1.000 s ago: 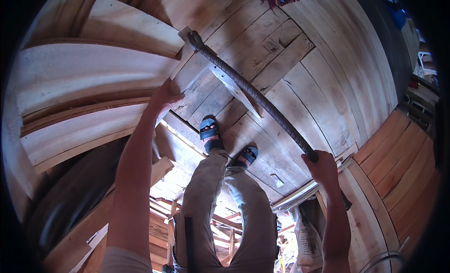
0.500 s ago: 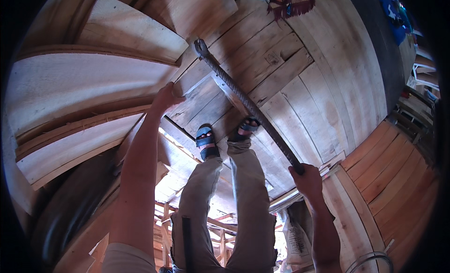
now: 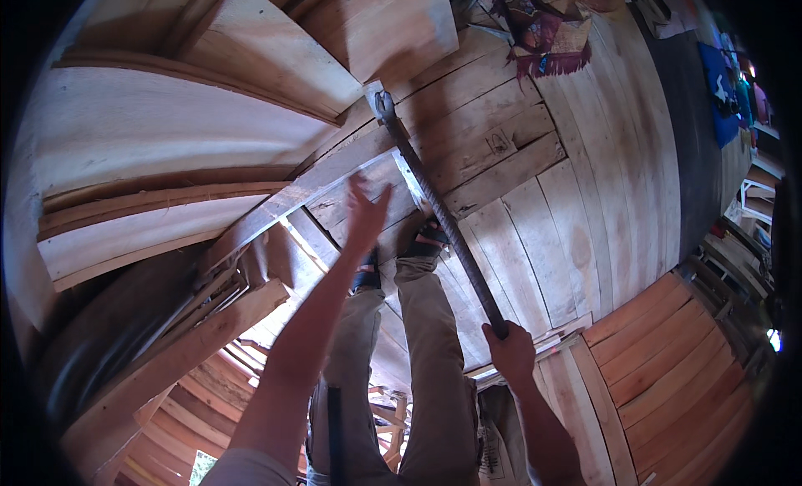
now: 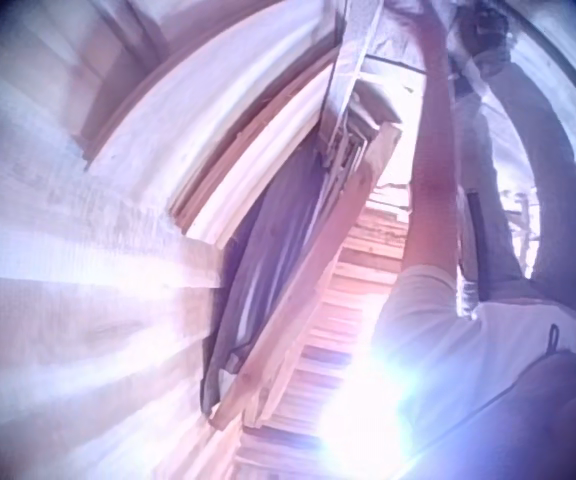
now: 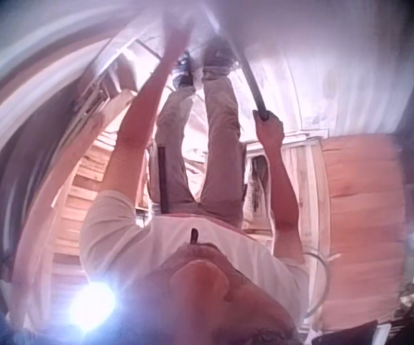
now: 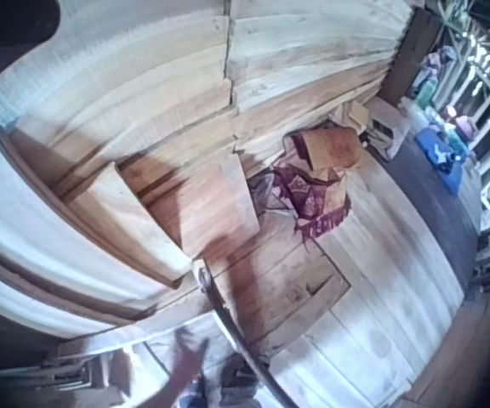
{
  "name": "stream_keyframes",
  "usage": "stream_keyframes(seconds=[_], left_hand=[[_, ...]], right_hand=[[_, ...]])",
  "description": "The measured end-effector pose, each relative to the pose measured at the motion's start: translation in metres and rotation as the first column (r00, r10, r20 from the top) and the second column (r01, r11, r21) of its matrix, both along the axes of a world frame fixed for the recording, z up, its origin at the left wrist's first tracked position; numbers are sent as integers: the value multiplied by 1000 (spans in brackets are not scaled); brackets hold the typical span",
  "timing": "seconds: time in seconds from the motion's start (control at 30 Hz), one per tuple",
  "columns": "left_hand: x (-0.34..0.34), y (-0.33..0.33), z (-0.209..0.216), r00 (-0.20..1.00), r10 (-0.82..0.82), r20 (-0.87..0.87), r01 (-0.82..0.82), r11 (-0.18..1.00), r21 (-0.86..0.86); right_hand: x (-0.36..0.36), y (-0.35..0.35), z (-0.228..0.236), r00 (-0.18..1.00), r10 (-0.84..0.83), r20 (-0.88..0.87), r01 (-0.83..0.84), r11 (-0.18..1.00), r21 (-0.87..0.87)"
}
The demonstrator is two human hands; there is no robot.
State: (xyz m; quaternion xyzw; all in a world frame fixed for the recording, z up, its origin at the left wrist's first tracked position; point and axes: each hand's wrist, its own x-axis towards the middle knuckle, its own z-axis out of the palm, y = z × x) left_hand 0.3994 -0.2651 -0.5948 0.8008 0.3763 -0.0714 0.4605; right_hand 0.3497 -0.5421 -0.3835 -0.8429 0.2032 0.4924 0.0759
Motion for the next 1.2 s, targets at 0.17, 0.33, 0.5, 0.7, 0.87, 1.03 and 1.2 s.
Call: stream_keyframes(seconds=[0.17,0.33,0.5,0.7,0.87,1.03,1.2], left_hand=[[-4,-111,66,805,270,-528,-593,356,-722],[-1,-139,76,731,414,-542,-682,450,-576],[1,-127,87,780,400,-481,-622,584,-522],[-6,-127,81,752,418,-509,-644,630,-434],[0,-128,88,730,445,-518,-657,665,-355],[-5,-129,76,746,439,-500,-635,695,-338],[-23,-135,55,788,447,-423,-599,714,-362]], right_hand=[[-18,14,1,997,-77,-21,77,997,28],[-20,23,4,991,-129,-40,131,988,77],[-37,34,-7,967,-231,-111,245,961,130],[-33,50,-2,964,-240,-113,247,968,50],[-35,52,-4,969,-228,-97,232,972,28],[-34,55,-5,963,-249,-107,252,968,16],[-41,48,-12,972,-208,-107,214,976,43]])
